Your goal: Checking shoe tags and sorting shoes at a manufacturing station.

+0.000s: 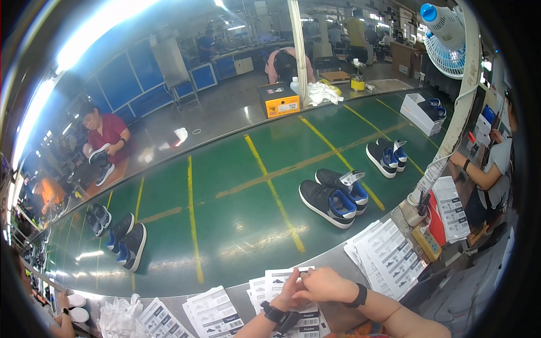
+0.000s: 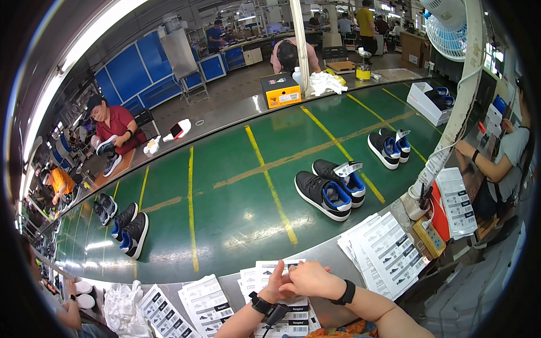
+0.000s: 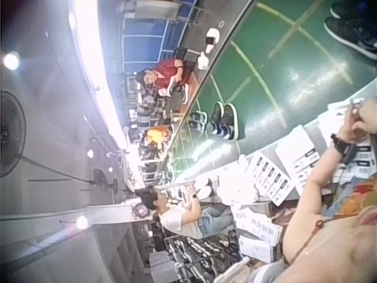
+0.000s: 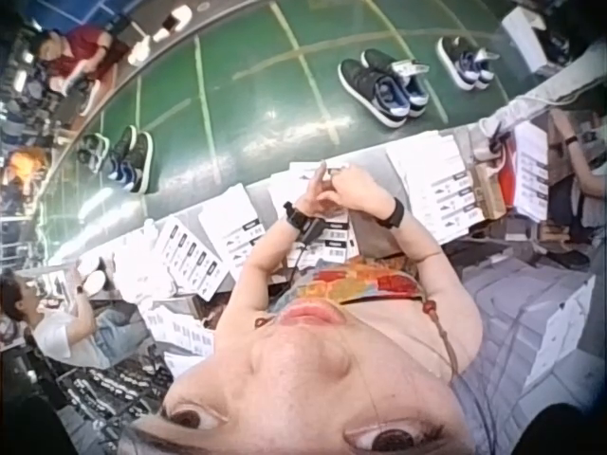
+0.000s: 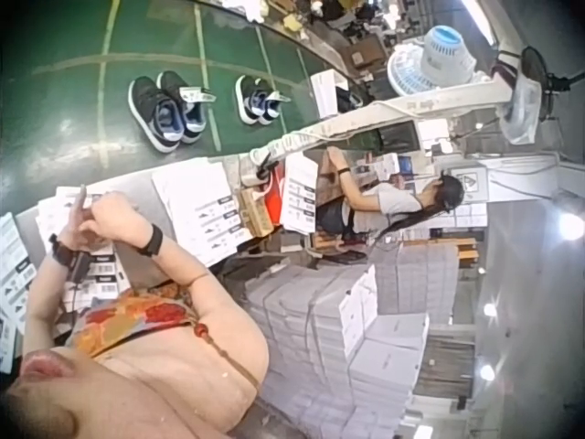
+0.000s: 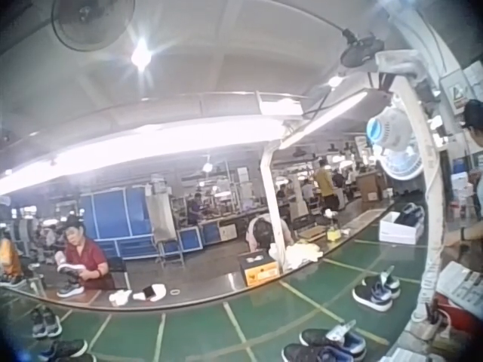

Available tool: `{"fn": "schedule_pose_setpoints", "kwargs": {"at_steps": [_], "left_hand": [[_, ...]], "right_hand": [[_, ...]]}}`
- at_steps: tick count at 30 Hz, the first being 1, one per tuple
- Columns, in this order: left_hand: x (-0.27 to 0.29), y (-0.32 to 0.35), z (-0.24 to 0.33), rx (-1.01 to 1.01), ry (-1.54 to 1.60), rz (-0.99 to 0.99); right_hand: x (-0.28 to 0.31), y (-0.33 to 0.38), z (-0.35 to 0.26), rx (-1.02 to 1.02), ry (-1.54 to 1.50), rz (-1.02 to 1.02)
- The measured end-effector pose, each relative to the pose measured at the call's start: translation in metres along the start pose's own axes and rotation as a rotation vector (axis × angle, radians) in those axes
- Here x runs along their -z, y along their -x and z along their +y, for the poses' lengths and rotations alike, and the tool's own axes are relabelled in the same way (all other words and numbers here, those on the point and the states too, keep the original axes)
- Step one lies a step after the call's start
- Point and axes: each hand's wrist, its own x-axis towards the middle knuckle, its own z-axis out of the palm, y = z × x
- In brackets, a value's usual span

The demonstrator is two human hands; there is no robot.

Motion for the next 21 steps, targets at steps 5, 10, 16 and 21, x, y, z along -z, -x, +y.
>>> {"fn": "schedule_pose_setpoints", "kwargs": {"at_steps": [5, 10, 16, 21], "left_hand": [[0.001, -0.001, -0.002, -0.018, 0.004, -0.017], [0.009, -0.007, -0.009, -0.043, 0.141, 0.025], [-0.036, 0.011, 0.013, -0.046, -0.02, -0.094], [-0.02, 0.005, 0.009, -0.041, 0.07, -0.263]], "right_hand": [[-0.005, 0.0, 0.003, -0.014, 0.023, -0.015], [-0.004, 0.002, 0.004, 0.002, 0.035, -0.02], [0.002, 0.004, 0.013, -0.011, -0.008, -0.021], [0.019, 0.002, 0.013, -0.037, -0.052, -0.066]]}}
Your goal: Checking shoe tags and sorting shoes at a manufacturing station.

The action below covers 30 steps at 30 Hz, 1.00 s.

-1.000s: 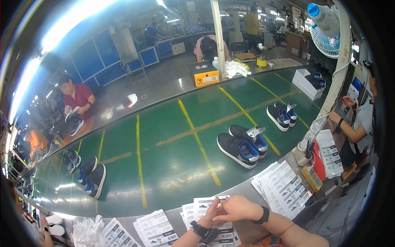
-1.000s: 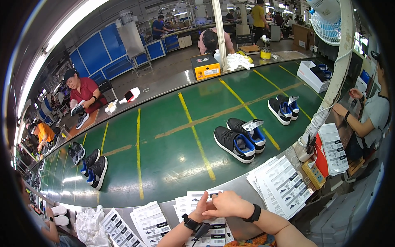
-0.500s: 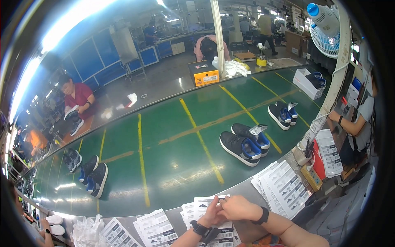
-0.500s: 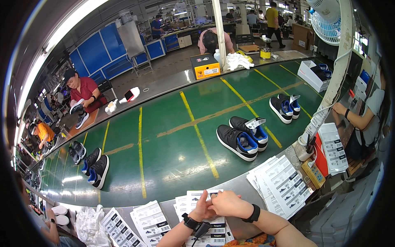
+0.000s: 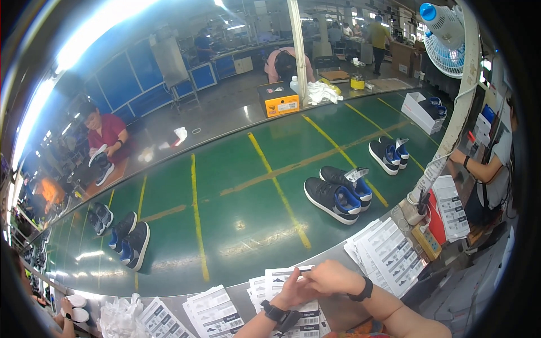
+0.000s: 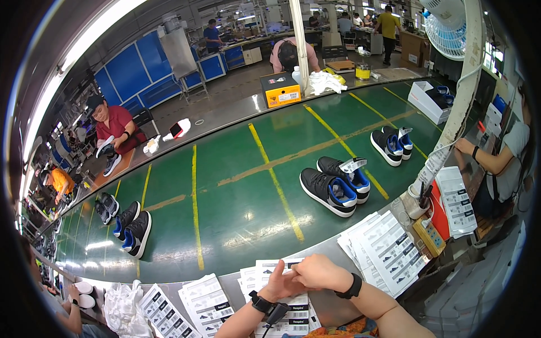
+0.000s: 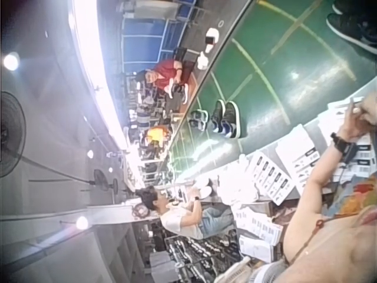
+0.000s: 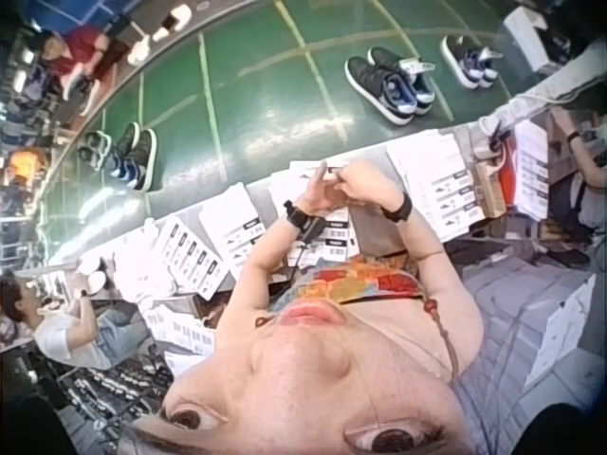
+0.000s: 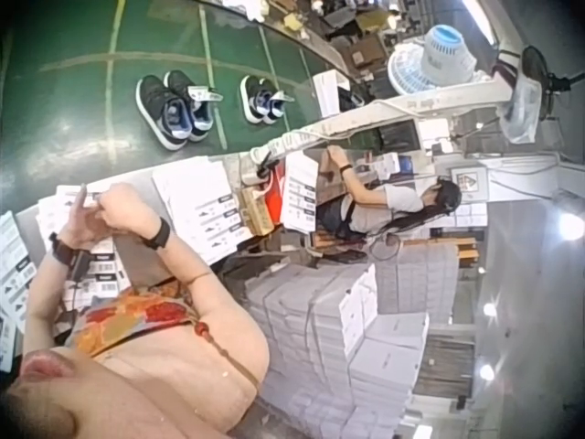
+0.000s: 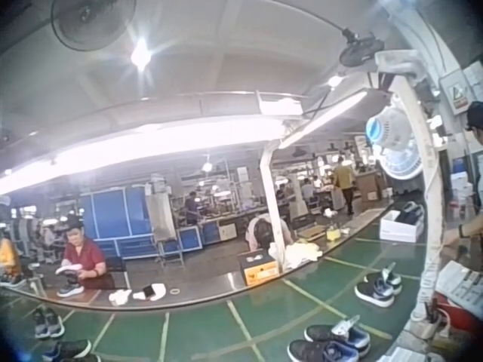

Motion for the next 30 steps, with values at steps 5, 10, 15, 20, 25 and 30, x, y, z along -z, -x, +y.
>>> {"fn": "schedule_pose_setpoints", "kwargs": {"at_steps": [5, 10, 15, 20, 25, 30], "left_hand": [[0.003, 0.001, -0.001, 0.055, -0.091, 0.014], [0.002, 0.006, 0.0, 0.107, -0.232, 0.217], [-0.031, 0.007, 0.011, -0.106, -0.157, 0.017], [-0.014, 0.005, 0.005, -0.082, -0.04, 0.027], [-0.008, 0.007, 0.001, -0.092, -0.13, 0.142], [0.03, -0.001, -0.017, -0.099, -0.049, 0.287]], "right_hand": [[-0.005, -0.002, 0.0, 0.031, 0.068, 0.027], [-0.013, -0.005, -0.01, 0.037, 0.137, 0.071], [-0.033, -0.007, -0.019, 0.056, 0.139, 0.152], [-0.035, -0.01, -0.021, 0.056, 0.174, 0.141], [-0.029, -0.007, -0.017, 0.035, 0.125, 0.021], [-0.026, -0.003, -0.011, 0.037, 0.105, 0.019]]}}
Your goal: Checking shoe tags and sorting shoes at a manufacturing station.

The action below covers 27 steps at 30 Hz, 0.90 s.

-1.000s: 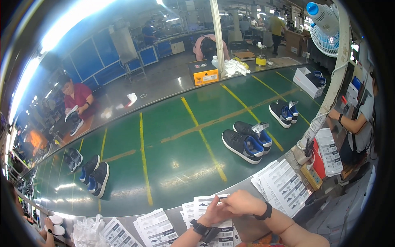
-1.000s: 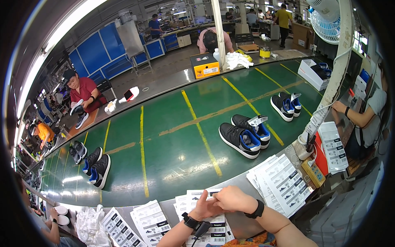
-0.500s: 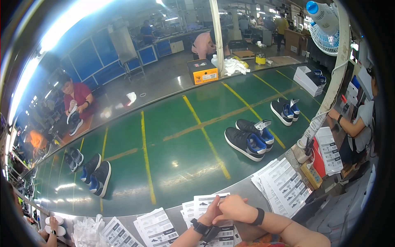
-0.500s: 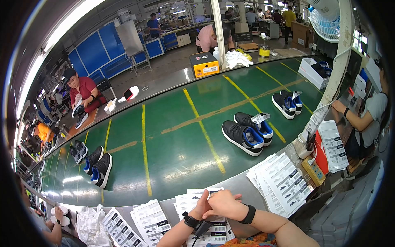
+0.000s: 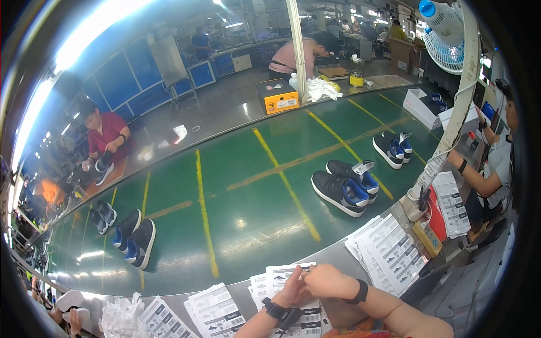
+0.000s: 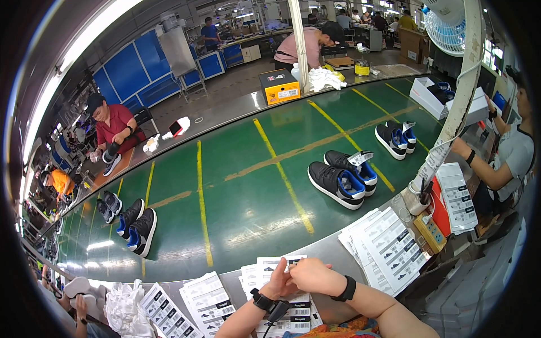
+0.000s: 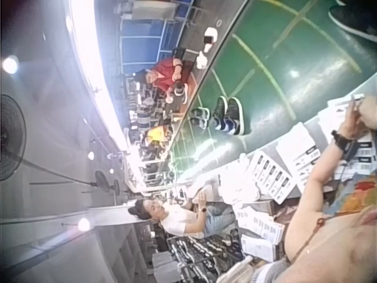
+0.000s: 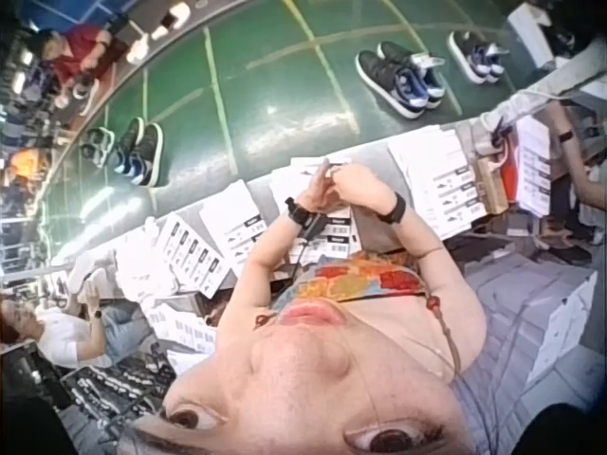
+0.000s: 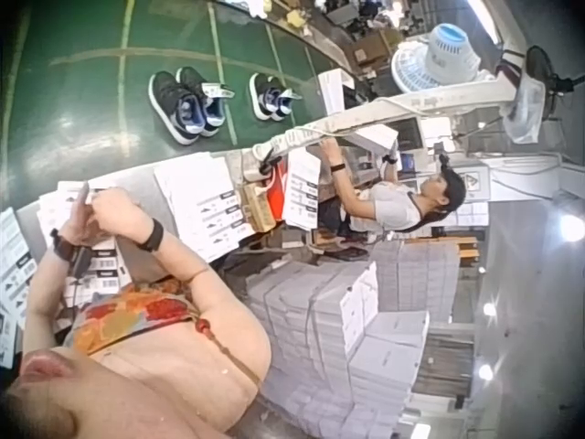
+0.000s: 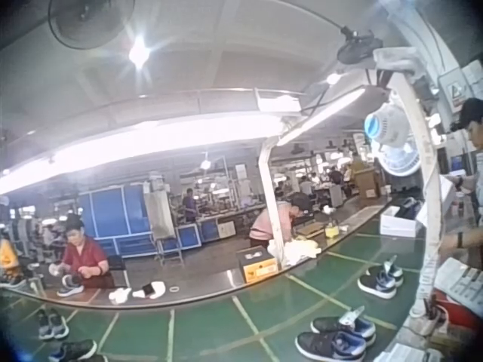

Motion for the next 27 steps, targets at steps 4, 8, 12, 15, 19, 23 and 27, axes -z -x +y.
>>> {"fn": "schedule_pose_setpoints", "kwargs": {"at_steps": [4, 8, 12, 15, 19, 23, 27], "left_hand": [[0.0, -0.002, 0.001, 0.136, 0.0, 0.025], [-0.014, 0.001, 0.012, 0.088, -0.069, -0.336], [-0.013, -0.005, 0.008, 0.073, -0.039, -0.465], [-0.008, -0.008, 0.007, 0.093, -0.055, -0.501], [-0.004, -0.006, 0.004, 0.055, 0.037, -0.529], [-0.005, -0.001, 0.0, 0.067, -0.013, -0.498], [-0.005, -0.001, 0.0, 0.044, -0.016, -0.547]], "right_hand": [[0.005, 0.001, 0.009, 0.01, -0.03, 0.024], [0.024, 0.002, 0.011, -0.035, -0.07, -0.111], [0.021, 0.006, 0.023, -0.004, -0.106, -0.06], [0.021, 0.009, 0.026, 0.006, -0.129, -0.017], [0.026, 0.012, 0.022, -0.016, -0.133, 0.008], [0.017, 0.015, 0.021, -0.001, -0.148, 0.024], [0.019, 0.016, 0.017, -0.017, -0.117, 0.044]]}}
